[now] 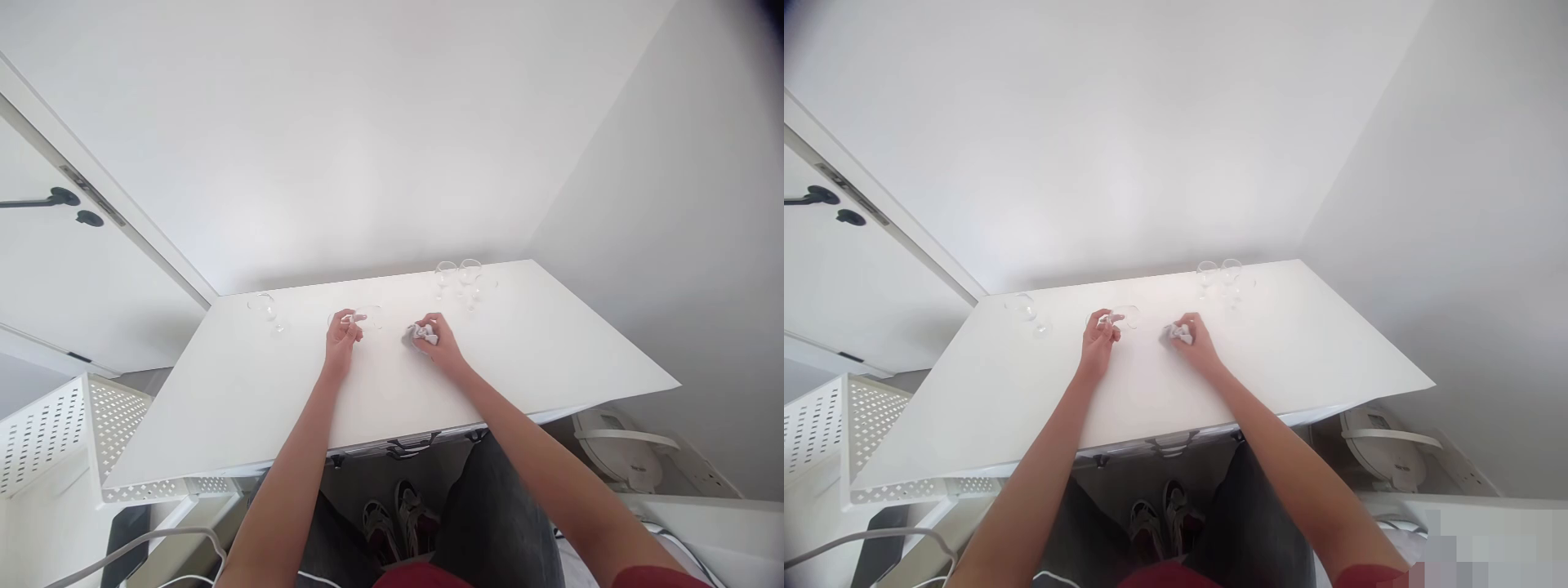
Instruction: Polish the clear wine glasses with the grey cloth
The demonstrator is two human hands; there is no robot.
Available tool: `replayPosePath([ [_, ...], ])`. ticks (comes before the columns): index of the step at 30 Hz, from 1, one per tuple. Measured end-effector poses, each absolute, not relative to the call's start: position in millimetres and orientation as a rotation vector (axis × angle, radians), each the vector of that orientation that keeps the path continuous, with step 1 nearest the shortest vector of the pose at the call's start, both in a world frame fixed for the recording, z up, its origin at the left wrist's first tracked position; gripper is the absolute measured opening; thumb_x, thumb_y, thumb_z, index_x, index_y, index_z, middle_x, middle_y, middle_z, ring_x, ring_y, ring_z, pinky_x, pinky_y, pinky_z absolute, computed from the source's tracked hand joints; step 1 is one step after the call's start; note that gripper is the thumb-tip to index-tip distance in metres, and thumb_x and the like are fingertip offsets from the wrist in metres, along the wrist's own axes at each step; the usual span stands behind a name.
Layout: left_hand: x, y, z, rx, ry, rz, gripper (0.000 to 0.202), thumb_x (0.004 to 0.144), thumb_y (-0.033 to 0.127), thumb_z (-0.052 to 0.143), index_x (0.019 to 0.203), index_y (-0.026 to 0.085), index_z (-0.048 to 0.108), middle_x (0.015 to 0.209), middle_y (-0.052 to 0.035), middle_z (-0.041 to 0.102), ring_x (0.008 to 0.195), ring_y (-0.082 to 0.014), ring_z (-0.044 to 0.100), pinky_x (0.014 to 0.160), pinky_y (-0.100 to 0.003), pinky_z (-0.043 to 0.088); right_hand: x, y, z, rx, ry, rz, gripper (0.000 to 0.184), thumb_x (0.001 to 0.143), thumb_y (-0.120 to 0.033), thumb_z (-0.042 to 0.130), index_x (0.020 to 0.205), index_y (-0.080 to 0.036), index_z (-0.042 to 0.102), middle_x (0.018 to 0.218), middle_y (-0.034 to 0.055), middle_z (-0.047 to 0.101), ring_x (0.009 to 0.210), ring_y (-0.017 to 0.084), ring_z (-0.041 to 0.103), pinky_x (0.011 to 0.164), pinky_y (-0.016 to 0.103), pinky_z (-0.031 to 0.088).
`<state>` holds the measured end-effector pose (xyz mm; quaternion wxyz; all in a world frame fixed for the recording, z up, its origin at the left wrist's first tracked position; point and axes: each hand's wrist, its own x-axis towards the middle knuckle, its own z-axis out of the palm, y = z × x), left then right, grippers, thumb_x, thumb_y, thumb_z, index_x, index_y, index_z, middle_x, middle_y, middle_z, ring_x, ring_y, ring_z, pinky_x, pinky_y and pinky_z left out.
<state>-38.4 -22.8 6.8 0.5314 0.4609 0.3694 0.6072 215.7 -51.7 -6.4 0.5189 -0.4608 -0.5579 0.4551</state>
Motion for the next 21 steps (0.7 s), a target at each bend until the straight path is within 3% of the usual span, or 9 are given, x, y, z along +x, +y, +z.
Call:
replayPosePath([
  [6, -37.7, -20.5, 0.7, 1.246, 1.062, 1.565, 0.043, 0.085, 0.052, 0.076, 0.117, 0.026, 0.067, 0.107, -0.0082, 0.071, 0.073, -0.013, 0.059, 0.069, -0.029, 0.049, 141.3, -23.0, -5.8, -0.9, -1.07, 1.174, 0.035, 0.07, -0.043, 0.085, 0.087, -0.023, 0.061, 0.111, 0.0046, 0.066, 0.089, 0.02, 0.059, 0.077, 0.034, 0.051],
  [12, -36.8, -20.3, -1.8, 1.337, 1.169, 1.559, 0.038, 0.087, 0.051, 0.075, 0.115, 0.026, 0.068, 0.094, -0.0049, 0.063, 0.074, -0.0129, 0.058, 0.062, -0.027, 0.05, 135.2, -10.2, -5.9, -0.998, -0.997, 1.158, 0.042, 0.074, -0.058, 0.08, 0.091, -0.022, 0.069, 0.093, 0.0033, 0.065, 0.083, 0.019, 0.059, 0.074, 0.035, 0.054],
  [17, -32.9, -21.2, -1.1, 1.413, 1.218, 1.498, 0.039, 0.089, 0.054, 0.07, 0.115, 0.026, 0.068, 0.094, -0.0059, 0.063, 0.077, -0.0151, 0.058, 0.055, -0.024, 0.048, 142.6, -15.6, -1.0, -1.049, -1.081, 1.088, 0.044, 0.07, -0.058, 0.085, 0.086, -0.024, 0.062, 0.08, -0.0005, 0.062, 0.072, 0.017, 0.056, 0.065, 0.03, 0.049],
  [21, -35.4, -21.2, -0.9, 1.385, 1.255, 1.56, 0.04, 0.096, 0.057, 0.06, 0.12, 0.025, 0.067, 0.087, -0.005, 0.06, 0.076, -0.0152, 0.058, 0.057, -0.025, 0.049, 139.0, -25.6, 6.0, -0.986, -1.25, 1.119, 0.036, 0.084, -0.058, 0.071, 0.085, -0.023, 0.063, 0.079, 0.0007, 0.06, 0.073, 0.018, 0.054, 0.07, 0.032, 0.047],
])
